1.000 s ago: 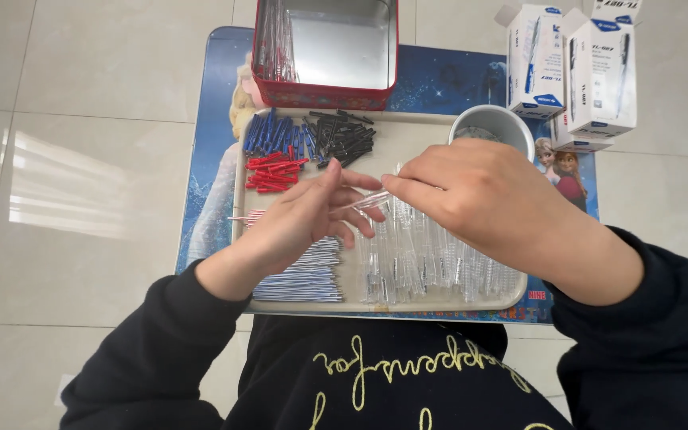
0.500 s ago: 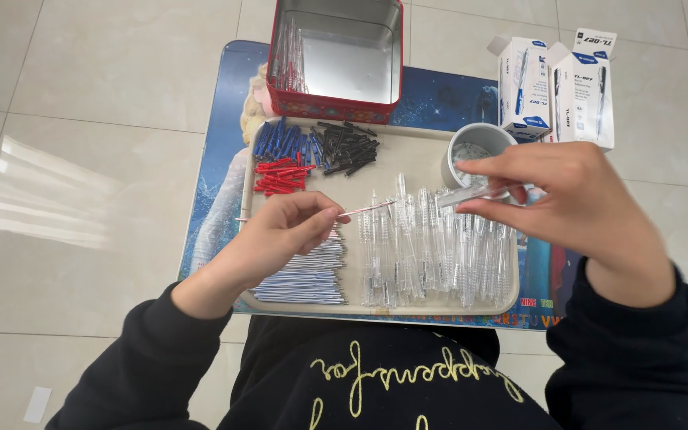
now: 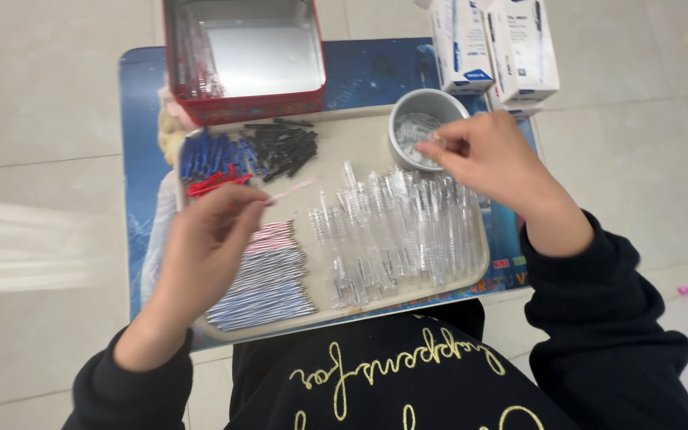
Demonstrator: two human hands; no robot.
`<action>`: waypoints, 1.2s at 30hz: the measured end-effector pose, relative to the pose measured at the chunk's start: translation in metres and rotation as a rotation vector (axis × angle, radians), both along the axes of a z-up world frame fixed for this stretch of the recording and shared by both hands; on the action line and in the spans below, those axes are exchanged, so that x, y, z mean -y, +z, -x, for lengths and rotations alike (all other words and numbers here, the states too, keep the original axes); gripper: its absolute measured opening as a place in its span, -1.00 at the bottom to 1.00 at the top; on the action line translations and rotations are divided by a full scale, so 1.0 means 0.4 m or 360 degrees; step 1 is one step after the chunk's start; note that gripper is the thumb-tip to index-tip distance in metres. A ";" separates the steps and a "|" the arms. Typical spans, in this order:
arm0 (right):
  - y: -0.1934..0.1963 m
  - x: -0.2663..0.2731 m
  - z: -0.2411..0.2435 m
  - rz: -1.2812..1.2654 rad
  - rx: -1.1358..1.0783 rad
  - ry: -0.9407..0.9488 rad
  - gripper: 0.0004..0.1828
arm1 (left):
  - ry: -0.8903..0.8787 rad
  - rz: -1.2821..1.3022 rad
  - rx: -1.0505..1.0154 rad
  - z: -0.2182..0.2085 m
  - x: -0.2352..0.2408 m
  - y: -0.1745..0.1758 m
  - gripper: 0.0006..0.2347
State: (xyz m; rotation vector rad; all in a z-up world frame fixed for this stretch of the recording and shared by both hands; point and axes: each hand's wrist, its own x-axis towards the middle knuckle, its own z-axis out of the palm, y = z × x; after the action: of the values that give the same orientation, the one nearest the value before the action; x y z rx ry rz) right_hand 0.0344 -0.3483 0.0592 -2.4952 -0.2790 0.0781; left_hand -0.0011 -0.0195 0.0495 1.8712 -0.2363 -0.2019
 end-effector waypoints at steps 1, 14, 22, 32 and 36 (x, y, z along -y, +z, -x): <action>-0.042 0.038 -0.020 0.0147 -0.0035 -0.0098 -0.87 | 0.0102 -0.0050 0.0065 -0.002 -0.012 -0.005 -0.86; -0.027 -0.075 0.139 -0.0046 0.0215 0.0516 -0.80 | 0.0175 -0.0703 0.0807 0.027 -0.111 -0.086 -0.92; -0.064 -0.129 0.162 0.0370 0.0558 0.0987 -0.51 | 0.0092 -0.0780 0.0902 0.053 -0.108 -0.121 -0.94; -0.075 -0.161 0.112 0.0276 0.0430 0.1277 -0.59 | 0.0147 -0.0791 0.0871 0.052 -0.106 -0.109 -0.92; -0.048 -0.151 0.088 0.0332 0.0327 0.1361 -0.45 | 0.0081 -0.0825 0.0901 0.033 -0.124 -0.066 -0.90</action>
State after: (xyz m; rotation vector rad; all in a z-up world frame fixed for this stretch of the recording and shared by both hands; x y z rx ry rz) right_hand -0.0007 -0.2881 0.0400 -2.3995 -1.4652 0.2037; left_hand -0.0144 0.0301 0.0230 2.4188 -0.5626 0.3434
